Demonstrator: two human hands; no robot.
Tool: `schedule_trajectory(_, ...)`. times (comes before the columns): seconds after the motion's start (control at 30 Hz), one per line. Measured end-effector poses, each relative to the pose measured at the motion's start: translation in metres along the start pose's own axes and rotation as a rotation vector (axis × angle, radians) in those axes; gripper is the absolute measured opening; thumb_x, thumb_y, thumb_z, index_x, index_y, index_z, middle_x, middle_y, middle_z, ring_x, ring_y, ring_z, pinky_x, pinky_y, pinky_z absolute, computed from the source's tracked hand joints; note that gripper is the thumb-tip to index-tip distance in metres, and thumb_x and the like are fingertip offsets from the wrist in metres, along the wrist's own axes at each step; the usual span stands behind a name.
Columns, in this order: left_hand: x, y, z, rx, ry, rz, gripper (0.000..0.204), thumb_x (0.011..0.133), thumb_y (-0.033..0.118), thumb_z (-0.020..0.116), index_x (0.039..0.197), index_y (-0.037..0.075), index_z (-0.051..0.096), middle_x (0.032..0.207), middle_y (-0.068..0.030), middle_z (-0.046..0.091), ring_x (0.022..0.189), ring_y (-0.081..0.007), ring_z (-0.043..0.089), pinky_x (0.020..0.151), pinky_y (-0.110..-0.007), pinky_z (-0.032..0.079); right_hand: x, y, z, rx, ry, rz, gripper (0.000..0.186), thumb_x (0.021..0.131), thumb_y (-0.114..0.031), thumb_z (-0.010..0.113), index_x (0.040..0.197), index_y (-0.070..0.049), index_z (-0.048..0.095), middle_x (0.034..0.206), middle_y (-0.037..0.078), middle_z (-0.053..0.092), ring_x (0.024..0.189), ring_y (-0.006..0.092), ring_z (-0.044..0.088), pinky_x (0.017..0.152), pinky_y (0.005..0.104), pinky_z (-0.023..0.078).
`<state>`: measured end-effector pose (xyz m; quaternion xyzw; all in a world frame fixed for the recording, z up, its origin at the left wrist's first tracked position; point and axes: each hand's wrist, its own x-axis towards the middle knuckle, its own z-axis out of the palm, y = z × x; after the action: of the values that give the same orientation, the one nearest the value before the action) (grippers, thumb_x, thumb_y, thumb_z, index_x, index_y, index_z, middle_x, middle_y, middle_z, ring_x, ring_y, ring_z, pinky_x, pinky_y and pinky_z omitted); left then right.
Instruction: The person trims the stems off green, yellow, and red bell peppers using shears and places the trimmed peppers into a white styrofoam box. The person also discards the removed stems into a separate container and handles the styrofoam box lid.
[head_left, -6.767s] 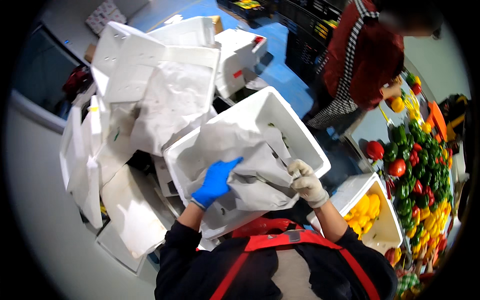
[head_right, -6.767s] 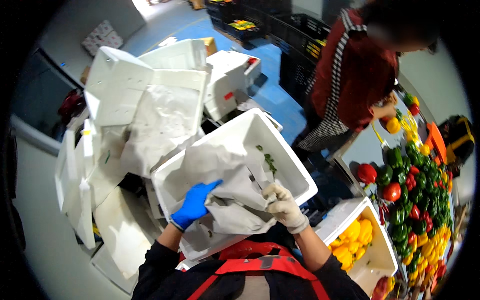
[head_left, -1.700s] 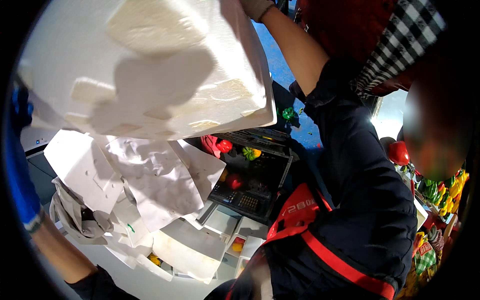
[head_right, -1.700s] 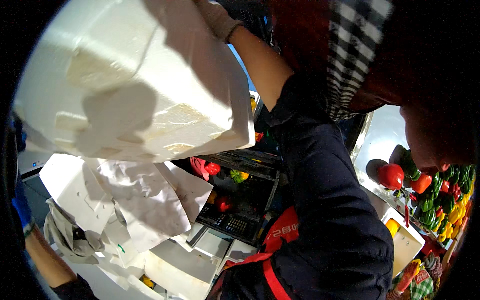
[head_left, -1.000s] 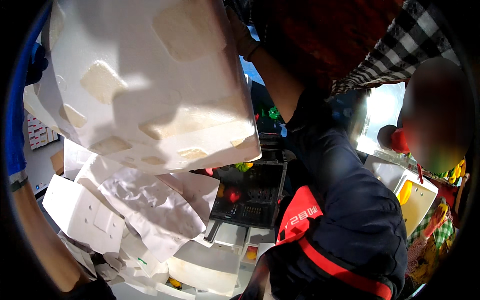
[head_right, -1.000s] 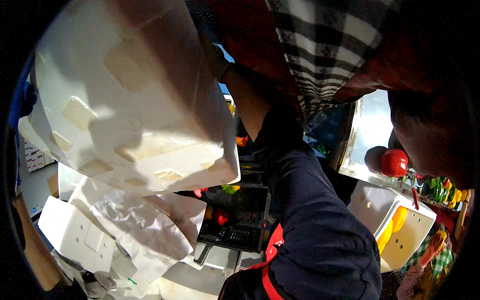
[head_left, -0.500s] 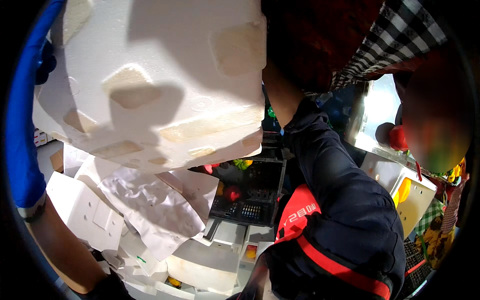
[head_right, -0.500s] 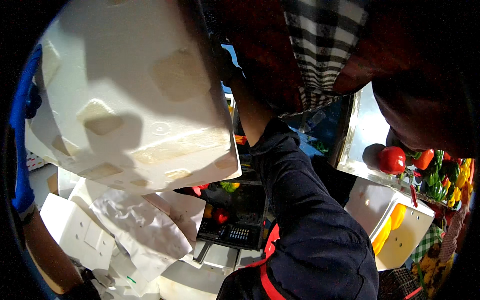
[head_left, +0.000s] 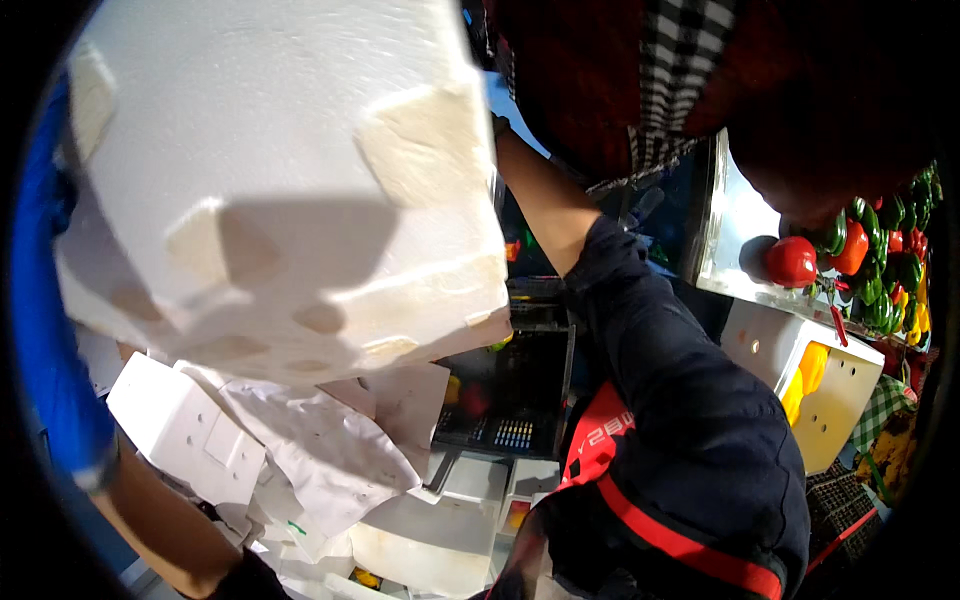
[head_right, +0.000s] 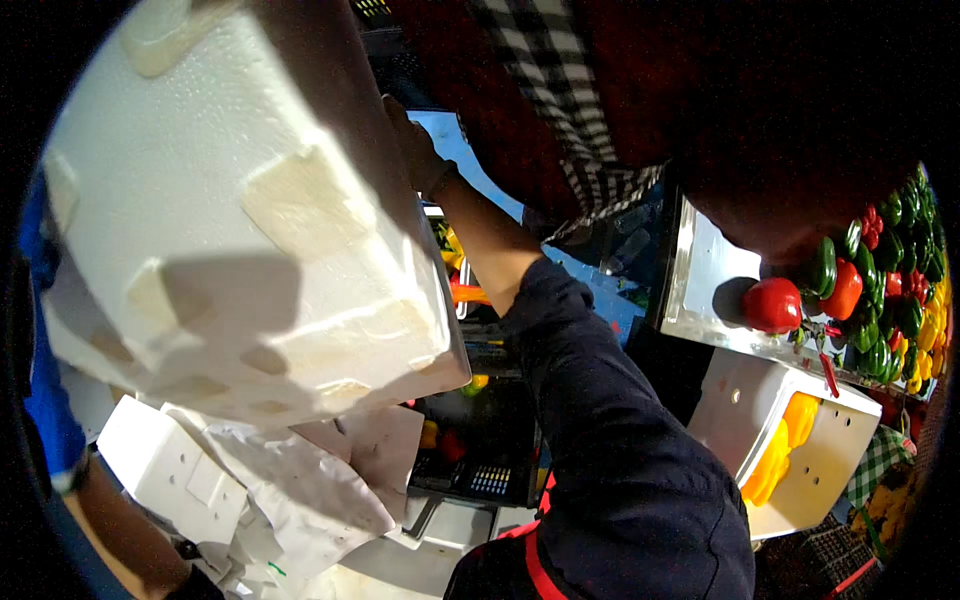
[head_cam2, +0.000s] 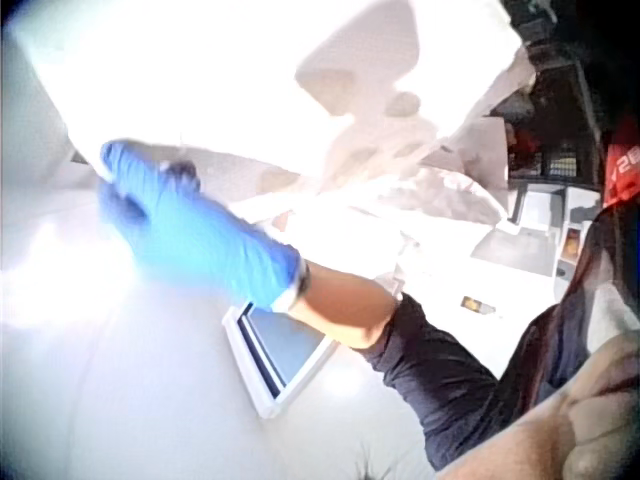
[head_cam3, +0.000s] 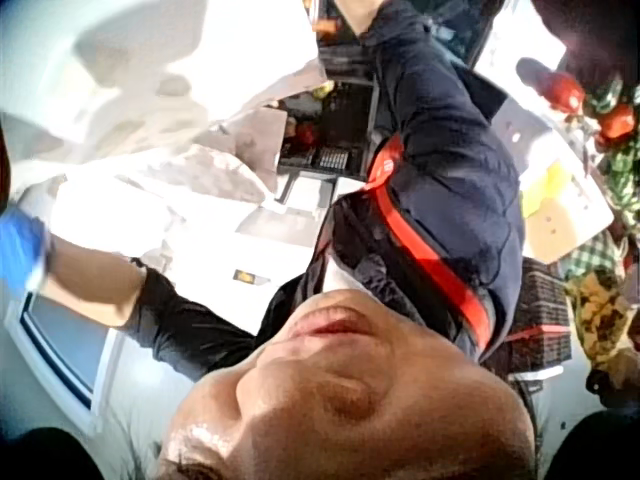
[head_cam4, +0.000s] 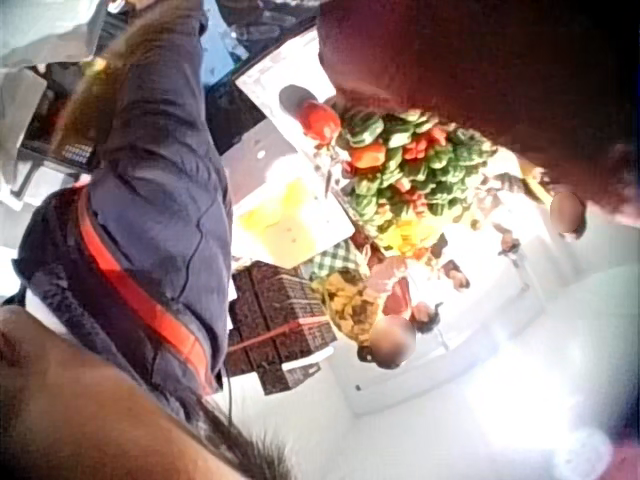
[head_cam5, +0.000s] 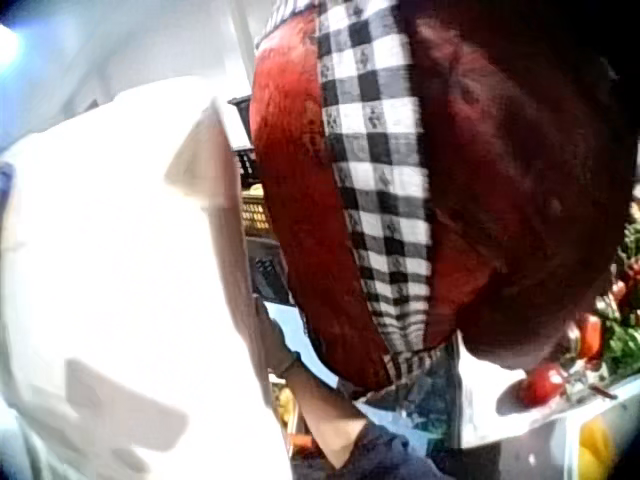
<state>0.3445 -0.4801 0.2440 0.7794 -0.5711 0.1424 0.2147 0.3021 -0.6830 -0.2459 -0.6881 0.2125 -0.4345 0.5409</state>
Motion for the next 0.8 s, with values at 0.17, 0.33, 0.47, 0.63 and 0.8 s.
schedule_trajectory(0.17,0.035,-0.091,-0.002,0.022,-0.046,-0.018,0.043,0.091,0.039,0.062,0.116,0.005,0.061,0.094,-0.0108,0.058,0.083,-0.0202,0.053,0.073,-0.034,0.044,-0.027,-0.06,0.002,0.675,0.065,0.563,0.05,0.102,-0.034,0.041,0.145,-0.012,0.03,0.137,0.011,0.049,0.122,0.021,0.05,0.102,0.0326,0.041)
schedule_trajectory(0.33,0.027,-0.109,-0.033,0.098,-0.029,-0.039,0.048,0.092,0.044,0.059,0.125,0.01,0.057,0.11,-0.0137,0.057,0.099,-0.0253,0.054,0.085,-0.04,0.044,-0.005,-0.114,-0.006,0.183,-0.087,0.427,0.053,0.099,-0.045,0.044,0.141,-0.013,0.038,0.11,0.012,0.064,0.102,0.0208,0.061,0.084,0.0328,0.05)
schedule_trajectory(0.47,0.023,-0.124,-0.06,0.142,0.021,-0.012,0.052,0.093,0.047,0.056,0.132,0.013,0.054,0.122,-0.016,0.056,0.113,-0.0295,0.054,0.095,-0.045,0.044,-0.036,-0.148,0.0,0.426,0.088,0.502,0.058,0.101,-0.053,0.027,0.143,-0.014,0.038,0.12,0.009,0.061,0.108,0.0188,0.058,0.093,0.0319,0.044)
schedule_trajectory(0.63,0.01,-0.114,-0.134,0.129,0.186,0.18,0.052,0.095,0.046,0.054,0.138,0.016,0.052,0.128,-0.0162,0.059,0.118,-0.0282,0.058,0.1,-0.044,0.047,-0.021,-0.192,-0.021,0.332,0.167,0.343,0.058,0.098,-0.054,0.04,0.134,-0.009,0.047,0.119,0.008,0.061,0.105,0.018,0.058,0.093,0.0324,0.046)
schedule_trajectory(0.8,-0.054,-0.067,-0.24,-0.045,0.189,0.045,0.041,0.101,0.033,0.047,0.135,0.012,0.052,0.118,-0.0093,0.062,0.1,-0.0175,0.063,0.087,-0.034,0.052,-0.003,-0.307,-0.055,0.848,0.066,0.051,0.064,0.097,-0.058,0.04,0.129,-0.004,0.053,0.121,0.009,0.062,0.106,0.0188,0.059,0.092,0.0318,0.049)
